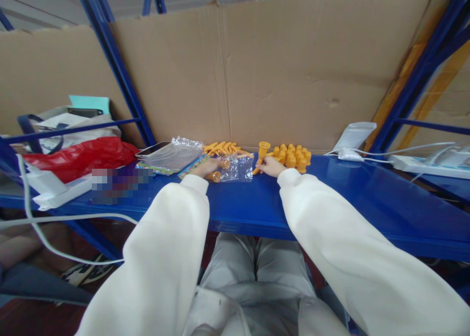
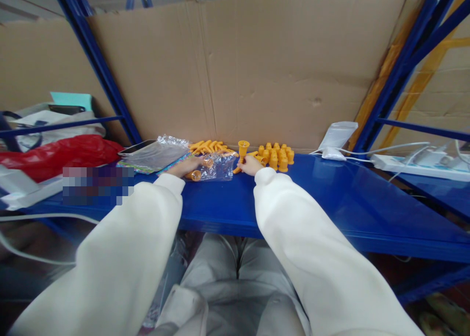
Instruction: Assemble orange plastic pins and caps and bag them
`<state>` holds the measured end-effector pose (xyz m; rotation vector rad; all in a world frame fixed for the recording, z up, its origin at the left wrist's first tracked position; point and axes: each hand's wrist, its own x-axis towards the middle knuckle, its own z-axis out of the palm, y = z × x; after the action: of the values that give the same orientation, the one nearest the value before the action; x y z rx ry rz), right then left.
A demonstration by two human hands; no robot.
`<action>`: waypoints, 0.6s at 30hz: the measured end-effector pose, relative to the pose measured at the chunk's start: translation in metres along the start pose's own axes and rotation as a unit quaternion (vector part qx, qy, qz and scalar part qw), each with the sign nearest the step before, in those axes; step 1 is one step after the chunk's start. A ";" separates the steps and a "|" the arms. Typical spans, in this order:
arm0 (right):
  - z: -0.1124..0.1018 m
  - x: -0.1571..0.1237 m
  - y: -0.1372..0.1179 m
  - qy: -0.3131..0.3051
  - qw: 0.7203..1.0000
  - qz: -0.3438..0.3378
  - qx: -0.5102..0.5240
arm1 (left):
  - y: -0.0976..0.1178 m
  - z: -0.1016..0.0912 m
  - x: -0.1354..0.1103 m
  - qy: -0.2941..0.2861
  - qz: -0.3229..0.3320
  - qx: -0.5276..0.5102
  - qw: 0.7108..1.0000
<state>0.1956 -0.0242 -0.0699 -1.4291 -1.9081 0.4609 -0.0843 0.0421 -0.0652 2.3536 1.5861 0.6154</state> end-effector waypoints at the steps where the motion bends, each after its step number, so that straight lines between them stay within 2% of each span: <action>1: -0.001 -0.001 -0.002 0.002 1.000 -0.002 -0.029 | 0.001 0.001 0.000 0.002 -0.010 -0.009 1.000; 7: -0.007 -0.014 -0.025 -0.012 0.986 0.042 -0.162 | 0.005 0.003 0.001 0.036 -0.033 -0.053 0.997; 14: -0.012 -0.021 -0.040 -0.044 0.968 0.059 -0.240 | 0.007 0.000 -0.003 0.023 -0.020 -0.075 0.997; 18: -0.016 -0.023 -0.043 -0.020 0.961 0.060 -0.269 | 0.010 -0.001 -0.005 0.019 -0.031 -0.066 0.997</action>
<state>0.1804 -0.0617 -0.0385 -1.8968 -2.0825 0.0153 -0.0786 0.0336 -0.0614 2.2030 1.5758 0.7306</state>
